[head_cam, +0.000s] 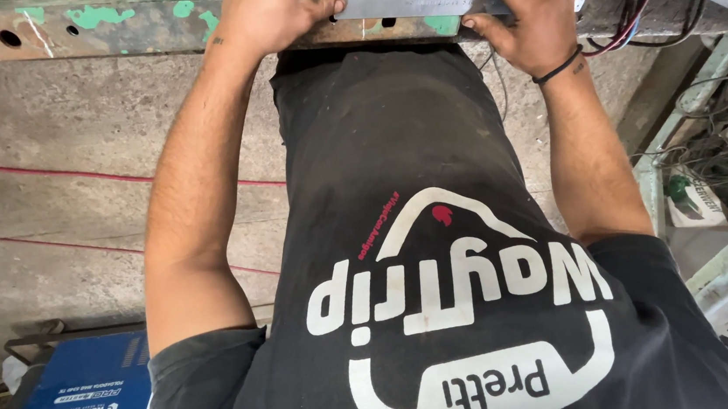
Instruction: Measuring and marking a metal beam using a ruler and a marker
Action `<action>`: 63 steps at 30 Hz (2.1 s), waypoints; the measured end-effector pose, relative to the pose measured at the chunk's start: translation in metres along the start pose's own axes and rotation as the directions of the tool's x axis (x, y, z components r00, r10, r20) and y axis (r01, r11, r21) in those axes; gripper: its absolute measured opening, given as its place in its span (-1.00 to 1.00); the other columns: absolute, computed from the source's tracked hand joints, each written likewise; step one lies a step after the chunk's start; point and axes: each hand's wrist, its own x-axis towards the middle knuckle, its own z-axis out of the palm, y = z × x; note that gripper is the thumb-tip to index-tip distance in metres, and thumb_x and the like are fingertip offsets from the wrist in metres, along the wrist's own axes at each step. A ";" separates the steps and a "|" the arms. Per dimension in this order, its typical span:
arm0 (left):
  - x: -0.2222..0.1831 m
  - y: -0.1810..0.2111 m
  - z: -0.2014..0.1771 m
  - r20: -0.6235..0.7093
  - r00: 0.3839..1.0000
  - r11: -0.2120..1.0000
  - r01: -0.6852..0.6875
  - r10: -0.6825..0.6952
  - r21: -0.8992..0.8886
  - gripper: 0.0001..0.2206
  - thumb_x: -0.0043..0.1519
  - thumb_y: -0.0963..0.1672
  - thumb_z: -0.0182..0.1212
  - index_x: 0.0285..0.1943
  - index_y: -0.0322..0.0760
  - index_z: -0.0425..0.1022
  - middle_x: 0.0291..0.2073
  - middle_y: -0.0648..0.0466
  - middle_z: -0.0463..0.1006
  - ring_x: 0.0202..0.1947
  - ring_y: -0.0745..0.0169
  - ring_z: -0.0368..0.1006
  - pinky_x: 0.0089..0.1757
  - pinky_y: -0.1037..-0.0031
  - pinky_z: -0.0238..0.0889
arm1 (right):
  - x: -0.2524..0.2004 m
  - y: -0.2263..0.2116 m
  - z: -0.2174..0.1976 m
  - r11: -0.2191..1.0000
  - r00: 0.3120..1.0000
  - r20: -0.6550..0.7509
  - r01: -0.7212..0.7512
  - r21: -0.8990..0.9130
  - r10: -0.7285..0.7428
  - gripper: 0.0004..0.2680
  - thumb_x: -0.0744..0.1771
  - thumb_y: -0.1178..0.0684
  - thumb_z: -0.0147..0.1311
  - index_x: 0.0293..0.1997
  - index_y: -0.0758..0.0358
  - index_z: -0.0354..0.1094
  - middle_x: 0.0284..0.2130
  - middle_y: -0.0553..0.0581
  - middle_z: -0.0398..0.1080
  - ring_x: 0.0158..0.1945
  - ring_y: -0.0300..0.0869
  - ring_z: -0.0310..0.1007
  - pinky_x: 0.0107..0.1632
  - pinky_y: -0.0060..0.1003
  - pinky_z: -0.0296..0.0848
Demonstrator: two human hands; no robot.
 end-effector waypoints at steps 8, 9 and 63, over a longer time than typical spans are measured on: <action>0.004 0.005 -0.006 0.060 0.997 0.999 0.045 -0.045 -0.003 -0.78 0.33 0.06 0.41 -0.15 -0.03 0.57 -0.41 0.12 0.54 -0.40 0.03 0.46 -0.46 0.12 0.15 | 0.004 -0.006 -0.006 0.999 1.000 0.003 0.004 0.038 -0.004 -0.63 0.49 -0.25 0.14 0.13 0.34 0.55 -0.12 0.26 0.55 -0.09 0.10 0.54 -0.03 -0.02 0.44; 0.004 0.006 -0.007 0.073 0.996 0.998 0.058 -0.057 -0.024 -0.80 0.31 0.04 0.41 -0.14 -0.03 0.59 -0.40 0.13 0.57 -0.39 0.05 0.47 -0.45 0.14 0.16 | 0.006 -0.006 -0.007 0.999 1.000 0.003 0.013 0.049 -0.013 -0.63 0.49 -0.24 0.12 0.13 0.35 0.55 -0.10 0.26 0.55 -0.07 0.11 0.54 -0.01 -0.02 0.44; 0.006 0.017 -0.021 0.020 1.000 0.999 0.018 -0.019 0.044 -0.80 0.23 0.03 0.51 -0.17 0.05 0.58 -0.29 0.16 0.62 -0.23 -0.05 0.49 -0.39 0.08 0.19 | 0.004 -0.002 -0.008 0.997 0.999 -0.029 0.028 0.069 -0.026 -0.65 0.47 -0.27 0.15 0.08 0.28 0.53 -0.18 0.18 0.56 -0.15 0.04 0.54 -0.05 -0.09 0.46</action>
